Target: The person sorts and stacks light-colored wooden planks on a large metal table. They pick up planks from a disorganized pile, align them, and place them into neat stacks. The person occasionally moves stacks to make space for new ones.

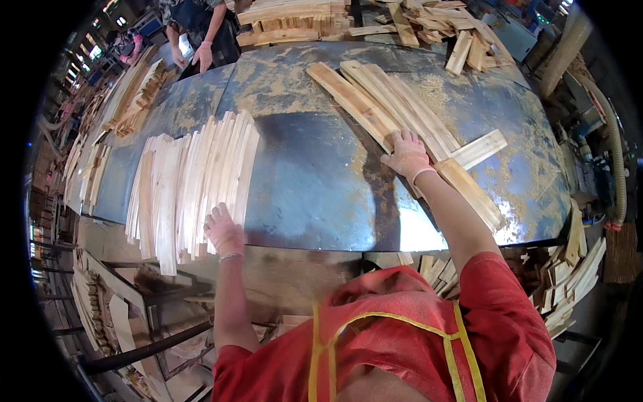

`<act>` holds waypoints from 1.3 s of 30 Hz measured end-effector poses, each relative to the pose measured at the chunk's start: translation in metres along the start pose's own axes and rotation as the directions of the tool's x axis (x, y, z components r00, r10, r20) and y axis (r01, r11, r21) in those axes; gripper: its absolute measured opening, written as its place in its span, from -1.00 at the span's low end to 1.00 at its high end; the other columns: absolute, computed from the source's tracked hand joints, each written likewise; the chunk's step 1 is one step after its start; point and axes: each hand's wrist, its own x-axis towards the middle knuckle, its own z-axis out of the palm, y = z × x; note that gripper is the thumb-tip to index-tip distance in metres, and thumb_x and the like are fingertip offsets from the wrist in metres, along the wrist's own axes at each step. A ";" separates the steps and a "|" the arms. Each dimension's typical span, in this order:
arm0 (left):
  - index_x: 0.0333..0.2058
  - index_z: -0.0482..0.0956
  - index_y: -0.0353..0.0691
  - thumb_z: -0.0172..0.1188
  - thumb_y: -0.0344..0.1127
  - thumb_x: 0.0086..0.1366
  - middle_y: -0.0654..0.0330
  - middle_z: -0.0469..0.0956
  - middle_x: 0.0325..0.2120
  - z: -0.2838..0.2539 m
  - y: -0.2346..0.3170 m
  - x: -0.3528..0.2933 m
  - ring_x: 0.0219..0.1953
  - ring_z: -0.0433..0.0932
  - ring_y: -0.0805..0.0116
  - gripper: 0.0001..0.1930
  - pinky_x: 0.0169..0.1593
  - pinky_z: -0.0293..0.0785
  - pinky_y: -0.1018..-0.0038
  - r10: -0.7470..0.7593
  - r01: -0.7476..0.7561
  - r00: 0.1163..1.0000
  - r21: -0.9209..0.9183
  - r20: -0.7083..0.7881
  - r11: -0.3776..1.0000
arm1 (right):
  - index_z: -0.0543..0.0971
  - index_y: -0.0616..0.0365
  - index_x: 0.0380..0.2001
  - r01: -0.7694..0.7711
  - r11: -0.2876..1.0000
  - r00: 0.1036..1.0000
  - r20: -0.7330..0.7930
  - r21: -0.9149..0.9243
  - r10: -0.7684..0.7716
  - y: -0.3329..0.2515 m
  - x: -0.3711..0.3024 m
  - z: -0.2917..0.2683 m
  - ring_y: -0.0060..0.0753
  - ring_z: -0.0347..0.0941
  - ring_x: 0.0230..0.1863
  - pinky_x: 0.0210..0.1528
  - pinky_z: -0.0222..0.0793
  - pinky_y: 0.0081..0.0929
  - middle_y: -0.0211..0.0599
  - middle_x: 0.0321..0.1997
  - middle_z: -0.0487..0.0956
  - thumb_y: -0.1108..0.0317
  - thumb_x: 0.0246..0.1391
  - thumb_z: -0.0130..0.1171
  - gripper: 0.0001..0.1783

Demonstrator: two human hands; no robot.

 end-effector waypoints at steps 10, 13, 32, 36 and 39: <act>0.56 0.07 -0.26 0.00 0.19 0.59 -0.10 0.20 0.53 0.025 0.167 -0.031 0.52 0.25 0.01 -0.18 0.57 0.14 0.05 0.567 0.714 0.673 -0.619 0.475 -0.329 | 0.53 0.08 0.26 -0.284 0.597 0.738 0.569 0.750 -0.363 0.000 -0.019 -0.058 0.00 0.54 0.27 0.32 0.42 -0.07 0.09 0.20 0.60 -0.39 0.06 0.24 -0.10; 0.48 0.30 -0.19 0.10 -0.06 0.62 -0.02 0.50 0.32 -0.025 0.231 -0.015 0.37 0.46 0.08 -0.40 0.46 0.32 0.00 0.763 0.848 0.495 -0.039 0.415 -0.529 | 0.48 0.14 0.36 0.015 0.975 0.996 0.083 0.223 -0.034 0.072 0.026 -0.042 0.11 0.48 0.33 0.36 0.40 -0.12 0.06 0.36 0.50 -0.20 0.00 0.41 -0.06; -0.14 0.71 -0.16 0.22 -0.33 0.30 0.15 0.65 -0.39 -0.039 0.055 -0.014 -0.39 0.63 0.19 -0.80 -0.27 0.57 0.29 0.188 -0.018 0.968 -0.705 0.164 0.709 | 0.16 0.17 0.57 -0.630 -0.776 0.776 0.036 0.008 -0.630 -0.037 -0.090 0.020 0.30 0.56 0.22 0.19 0.64 0.15 0.32 0.42 0.35 -0.29 0.20 0.37 0.12; 0.03 0.70 -0.11 0.23 -0.23 0.31 0.02 0.70 -0.31 -0.024 -0.008 -0.033 -0.35 0.67 -0.09 -0.66 -0.19 0.63 0.16 0.108 -0.090 0.975 -0.102 0.192 0.991 | 0.23 0.19 0.52 -0.592 -0.801 0.789 0.263 0.088 -0.555 -0.066 -0.116 0.037 0.07 0.58 0.08 0.06 0.65 -0.06 0.16 0.35 0.42 -0.14 0.19 0.44 0.04; 0.14 0.60 -0.13 0.37 -0.20 0.23 0.05 0.63 -0.10 -0.015 -0.027 -0.035 -0.03 0.63 -0.06 -0.52 0.07 0.52 0.00 0.119 -0.102 0.987 -0.156 0.109 0.983 | 0.28 0.18 0.48 -0.602 -0.709 0.781 0.456 0.368 -0.427 -0.068 -0.136 0.056 -0.03 0.56 0.07 0.04 0.63 -0.16 -0.01 0.30 0.47 0.11 0.16 0.47 -0.07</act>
